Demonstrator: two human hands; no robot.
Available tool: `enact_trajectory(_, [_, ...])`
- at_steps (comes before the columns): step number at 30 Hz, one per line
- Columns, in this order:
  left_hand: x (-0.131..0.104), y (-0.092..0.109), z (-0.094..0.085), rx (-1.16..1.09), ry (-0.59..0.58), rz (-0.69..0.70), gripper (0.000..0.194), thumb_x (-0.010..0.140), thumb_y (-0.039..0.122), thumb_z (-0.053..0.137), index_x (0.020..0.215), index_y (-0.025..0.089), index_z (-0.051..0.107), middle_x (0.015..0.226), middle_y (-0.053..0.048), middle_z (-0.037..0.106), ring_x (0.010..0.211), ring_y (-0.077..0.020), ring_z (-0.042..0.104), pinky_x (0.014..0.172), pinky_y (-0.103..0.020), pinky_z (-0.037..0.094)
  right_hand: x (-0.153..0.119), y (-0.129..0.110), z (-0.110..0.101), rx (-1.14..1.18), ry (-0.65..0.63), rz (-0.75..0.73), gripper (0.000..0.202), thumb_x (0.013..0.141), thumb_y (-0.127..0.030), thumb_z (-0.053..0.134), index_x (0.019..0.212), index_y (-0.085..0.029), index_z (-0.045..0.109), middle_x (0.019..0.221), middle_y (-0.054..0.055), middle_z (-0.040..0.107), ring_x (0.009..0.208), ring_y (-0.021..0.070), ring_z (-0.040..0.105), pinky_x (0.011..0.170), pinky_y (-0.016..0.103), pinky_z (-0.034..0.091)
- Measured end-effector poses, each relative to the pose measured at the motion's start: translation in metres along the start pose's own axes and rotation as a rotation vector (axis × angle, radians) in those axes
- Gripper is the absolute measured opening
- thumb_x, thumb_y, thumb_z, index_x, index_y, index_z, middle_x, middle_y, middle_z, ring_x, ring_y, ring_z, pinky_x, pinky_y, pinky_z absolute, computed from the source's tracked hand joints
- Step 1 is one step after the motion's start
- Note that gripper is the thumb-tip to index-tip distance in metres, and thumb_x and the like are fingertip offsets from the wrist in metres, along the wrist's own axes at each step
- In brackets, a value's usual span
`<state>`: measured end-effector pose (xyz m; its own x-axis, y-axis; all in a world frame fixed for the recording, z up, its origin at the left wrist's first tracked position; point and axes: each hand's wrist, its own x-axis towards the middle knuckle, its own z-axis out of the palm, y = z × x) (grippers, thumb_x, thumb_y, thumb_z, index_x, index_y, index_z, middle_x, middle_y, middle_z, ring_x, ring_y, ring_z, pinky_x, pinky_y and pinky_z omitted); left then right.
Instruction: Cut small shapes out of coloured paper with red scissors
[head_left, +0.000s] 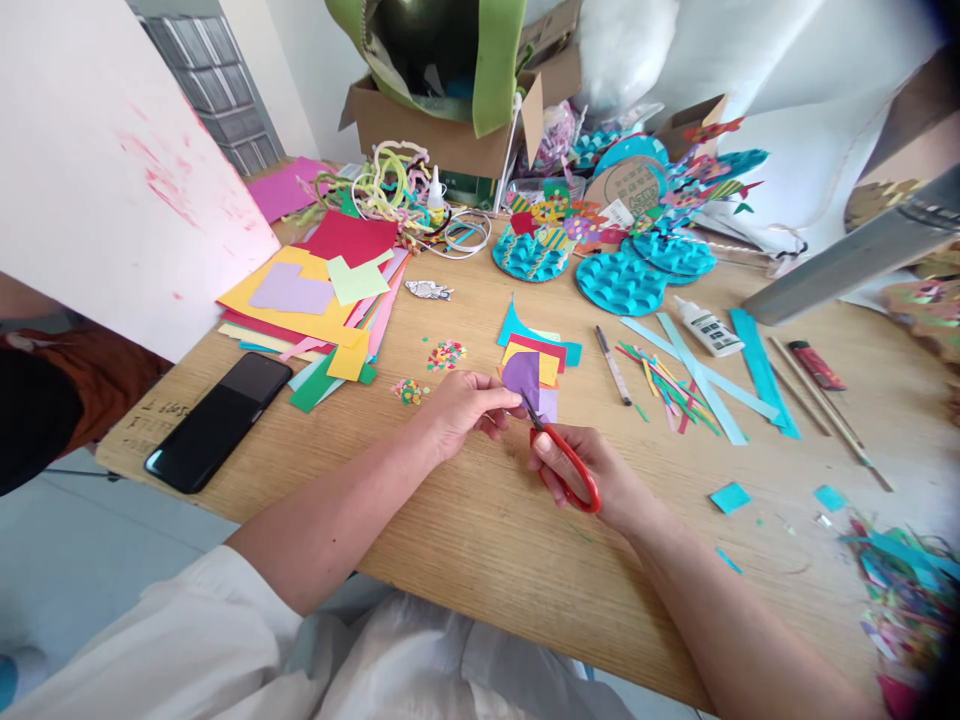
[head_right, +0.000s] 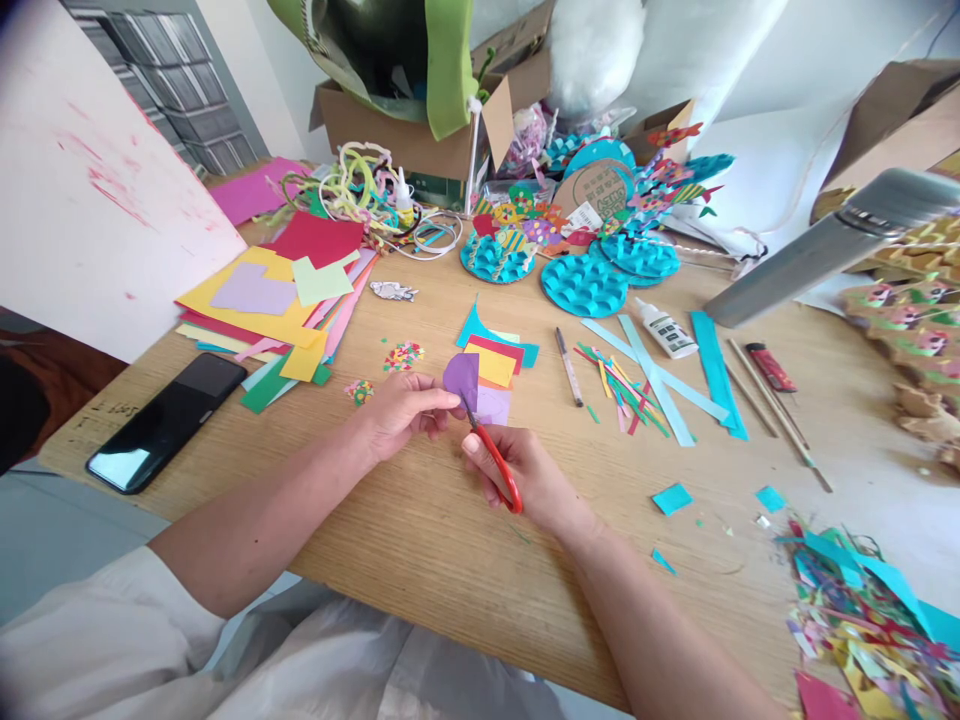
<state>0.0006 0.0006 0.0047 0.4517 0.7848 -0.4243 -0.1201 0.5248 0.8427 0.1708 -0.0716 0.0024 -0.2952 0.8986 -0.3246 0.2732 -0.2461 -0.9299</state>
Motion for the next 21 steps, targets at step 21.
enact_trajectory(21, [0.0033,-0.0029,-0.0017,-0.089,0.096,0.156,0.018,0.067,0.027,0.072,0.065,0.014,0.059,0.058,0.000,0.056,0.050,-0.0077,0.050,0.048,-0.020,0.044,-0.0003,-0.0044,0.0013,0.016,-0.065,0.015,0.053,0.078,-0.070,0.057,0.066,-0.019,0.050,0.042,-0.004,0.048,0.037,0.0083,0.039,0.040,0.022,0.028])
